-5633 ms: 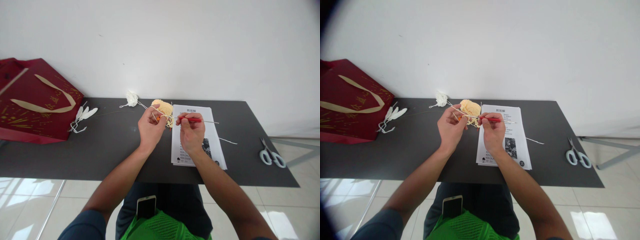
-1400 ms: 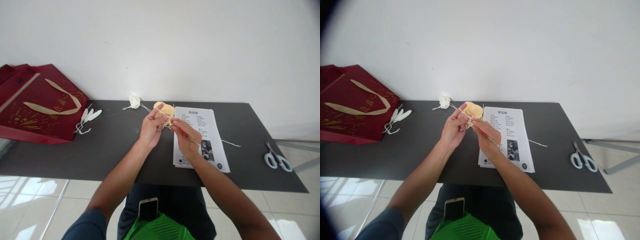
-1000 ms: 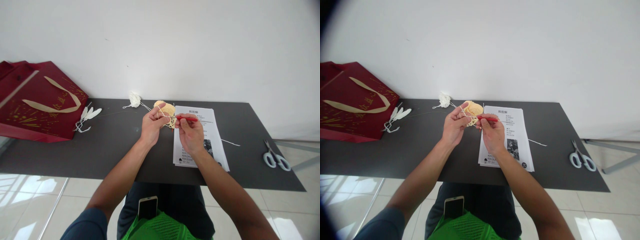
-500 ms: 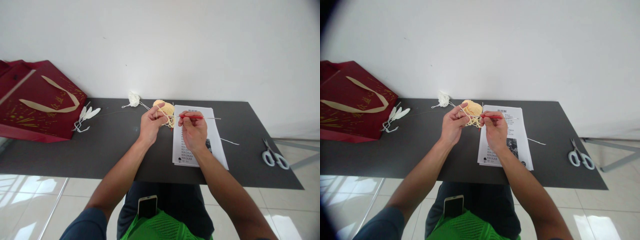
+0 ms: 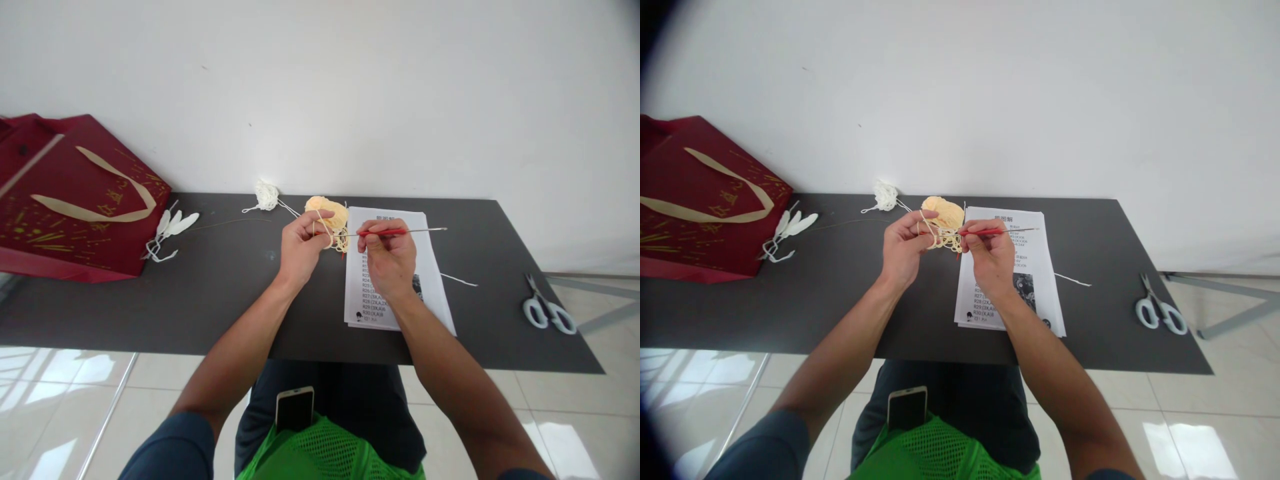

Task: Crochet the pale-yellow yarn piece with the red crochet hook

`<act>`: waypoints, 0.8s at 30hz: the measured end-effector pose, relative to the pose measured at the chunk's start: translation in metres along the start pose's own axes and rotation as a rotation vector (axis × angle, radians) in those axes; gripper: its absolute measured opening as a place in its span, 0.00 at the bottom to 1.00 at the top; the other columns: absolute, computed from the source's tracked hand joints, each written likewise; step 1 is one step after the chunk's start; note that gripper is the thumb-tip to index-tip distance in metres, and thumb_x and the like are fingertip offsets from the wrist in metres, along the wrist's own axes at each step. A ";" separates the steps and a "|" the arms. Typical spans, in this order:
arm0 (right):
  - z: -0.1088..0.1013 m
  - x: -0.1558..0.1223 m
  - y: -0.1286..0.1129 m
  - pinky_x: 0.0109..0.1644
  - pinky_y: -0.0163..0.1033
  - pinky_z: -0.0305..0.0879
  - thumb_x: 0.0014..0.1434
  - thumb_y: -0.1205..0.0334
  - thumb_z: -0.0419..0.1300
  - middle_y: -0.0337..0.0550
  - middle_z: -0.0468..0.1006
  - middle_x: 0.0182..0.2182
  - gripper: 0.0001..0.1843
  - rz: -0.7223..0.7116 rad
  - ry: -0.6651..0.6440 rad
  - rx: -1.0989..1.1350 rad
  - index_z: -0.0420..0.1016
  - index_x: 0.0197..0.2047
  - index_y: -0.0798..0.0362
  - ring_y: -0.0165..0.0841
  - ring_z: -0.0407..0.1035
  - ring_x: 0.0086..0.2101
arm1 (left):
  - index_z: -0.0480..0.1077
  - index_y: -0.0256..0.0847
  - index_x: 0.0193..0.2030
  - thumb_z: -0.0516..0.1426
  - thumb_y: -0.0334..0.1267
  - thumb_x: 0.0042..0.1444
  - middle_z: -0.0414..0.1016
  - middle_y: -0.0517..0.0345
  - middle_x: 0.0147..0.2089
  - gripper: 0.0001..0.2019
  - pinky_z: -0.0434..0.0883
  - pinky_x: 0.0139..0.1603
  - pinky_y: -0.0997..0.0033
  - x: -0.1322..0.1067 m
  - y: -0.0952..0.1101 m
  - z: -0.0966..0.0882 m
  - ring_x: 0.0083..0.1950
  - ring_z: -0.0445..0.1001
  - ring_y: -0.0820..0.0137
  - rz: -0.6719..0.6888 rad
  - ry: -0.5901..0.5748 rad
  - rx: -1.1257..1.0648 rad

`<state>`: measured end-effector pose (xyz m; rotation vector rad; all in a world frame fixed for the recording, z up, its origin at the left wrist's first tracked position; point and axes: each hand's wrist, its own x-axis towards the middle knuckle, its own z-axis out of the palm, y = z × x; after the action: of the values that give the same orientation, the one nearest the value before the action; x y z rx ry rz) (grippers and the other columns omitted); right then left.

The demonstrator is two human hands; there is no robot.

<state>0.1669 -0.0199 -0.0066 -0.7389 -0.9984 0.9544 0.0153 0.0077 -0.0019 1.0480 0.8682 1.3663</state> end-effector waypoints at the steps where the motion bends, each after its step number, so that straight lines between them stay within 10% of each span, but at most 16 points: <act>1: 0.000 0.000 0.000 0.32 0.37 0.67 0.60 0.58 0.69 0.35 0.80 0.35 0.08 0.007 -0.005 0.008 0.72 0.37 0.46 0.25 0.68 0.26 | 0.79 0.40 0.44 0.61 0.26 0.44 0.76 0.63 0.27 0.18 0.64 0.31 0.74 0.000 0.000 0.000 0.28 0.71 0.75 0.013 -0.014 0.006; 24: 0.001 -0.001 -0.007 0.28 0.35 0.66 0.54 0.52 0.74 0.35 0.79 0.32 0.15 0.144 -0.046 0.133 0.72 0.35 0.47 0.25 0.67 0.24 | 0.74 0.37 0.31 0.57 0.25 0.36 0.65 0.64 0.19 0.12 0.45 0.21 0.75 0.001 0.011 -0.002 0.19 0.55 0.79 -0.207 -0.188 -0.189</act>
<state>0.1678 -0.0233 -0.0001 -0.6864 -0.9210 1.1566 0.0100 0.0078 0.0079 0.8976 0.6747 1.1323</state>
